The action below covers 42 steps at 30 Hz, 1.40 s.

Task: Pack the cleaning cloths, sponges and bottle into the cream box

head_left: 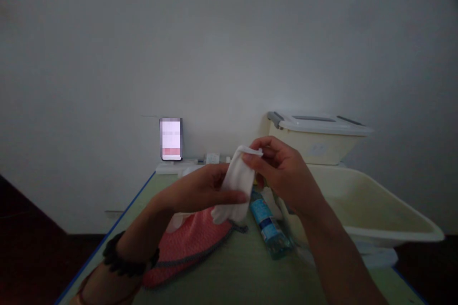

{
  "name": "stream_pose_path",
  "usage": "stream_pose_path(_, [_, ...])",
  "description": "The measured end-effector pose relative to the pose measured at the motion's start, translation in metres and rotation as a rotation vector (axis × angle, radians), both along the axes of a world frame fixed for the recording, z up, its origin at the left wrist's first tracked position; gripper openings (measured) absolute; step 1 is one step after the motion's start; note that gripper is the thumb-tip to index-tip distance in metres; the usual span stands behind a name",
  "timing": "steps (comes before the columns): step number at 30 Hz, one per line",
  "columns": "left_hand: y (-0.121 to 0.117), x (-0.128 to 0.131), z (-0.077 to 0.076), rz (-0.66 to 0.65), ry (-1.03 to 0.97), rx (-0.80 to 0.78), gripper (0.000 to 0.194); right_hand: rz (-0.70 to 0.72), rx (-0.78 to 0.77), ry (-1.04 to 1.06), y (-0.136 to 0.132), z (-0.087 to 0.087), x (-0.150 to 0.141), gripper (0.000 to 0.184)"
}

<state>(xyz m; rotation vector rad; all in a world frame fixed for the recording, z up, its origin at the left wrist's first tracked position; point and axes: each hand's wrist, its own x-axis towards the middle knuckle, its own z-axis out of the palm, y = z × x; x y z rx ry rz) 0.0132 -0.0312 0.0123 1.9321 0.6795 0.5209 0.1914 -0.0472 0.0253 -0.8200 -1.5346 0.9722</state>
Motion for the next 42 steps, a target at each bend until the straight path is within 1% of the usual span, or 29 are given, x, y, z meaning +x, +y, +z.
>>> stream_pose_path(3, [0.004,0.003,-0.007,0.028,0.061,0.001,0.031,-0.071,0.037,-0.051,0.005,-0.003,0.002,0.020])
stream_pose_path(6, [0.010,0.004,-0.014,0.053,0.106,0.028,0.032,-0.190,0.106,-0.099,0.009,-0.005,0.003,0.020])
stream_pose_path(8, [0.012,0.003,-0.017,0.070,0.098,-0.029,0.030,-0.272,0.152,-0.120,0.008,-0.004,0.003,0.018])
stream_pose_path(11, [0.014,0.003,-0.020,0.073,-0.024,-0.217,0.026,-0.313,0.221,-0.174,0.001,0.001,0.003,0.016])
stream_pose_path(14, [0.016,0.005,-0.023,0.112,-0.200,-0.347,0.024,-0.261,0.326,-0.305,-0.009,0.006,0.002,0.012])
stream_pose_path(17, [0.020,0.009,-0.027,0.156,-0.388,-0.473,0.020,-0.227,0.409,-0.438,-0.013,0.007,0.001,0.011])
stream_pose_path(19, [0.024,0.010,-0.029,0.144,-0.475,-0.579,0.020,-0.262,0.441,-0.468,-0.011,0.006,0.001,0.010])
stream_pose_path(21, [0.025,0.009,-0.030,0.130,-0.487,-0.636,0.020,-0.320,0.459,-0.459,-0.007,0.005,0.003,0.010])
stream_pose_path(23, [0.025,0.007,-0.030,0.160,-0.397,-0.602,0.019,-0.372,0.464,-0.444,-0.004,0.003,0.004,0.010])
stream_pose_path(26, [0.021,0.004,-0.029,0.209,-0.214,-0.481,0.020,-0.418,0.471,-0.444,-0.001,0.001,0.005,0.009])
stream_pose_path(30, [0.017,0.007,-0.029,0.163,-0.057,-0.361,0.032,-0.436,0.465,-0.461,0.000,0.000,0.004,0.007])
stream_pose_path(32, [0.015,0.009,-0.027,0.116,-0.021,-0.312,0.033,-0.442,0.454,-0.469,0.001,-0.001,0.004,0.007])
stream_pose_path(34, [0.015,0.011,-0.026,0.078,-0.035,-0.272,0.029,-0.436,0.455,-0.475,0.001,0.000,0.004,0.007])
stream_pose_path(36, [0.015,0.011,-0.027,0.077,-0.072,-0.256,0.025,-0.401,0.473,-0.479,0.000,0.001,0.004,0.008])
stream_pose_path(38, [0.017,0.011,-0.029,0.127,-0.154,-0.309,0.023,-0.340,0.501,-0.493,-0.002,0.002,0.004,0.009])
stream_pose_path(40, [0.019,0.011,-0.031,0.191,-0.268,-0.399,0.021,-0.266,0.528,-0.519,-0.005,0.004,0.004,0.011])
stream_pose_path(42, [0.022,0.011,-0.032,0.229,-0.363,-0.469,0.019,-0.199,0.545,-0.555,-0.007,0.006,0.004,0.012])
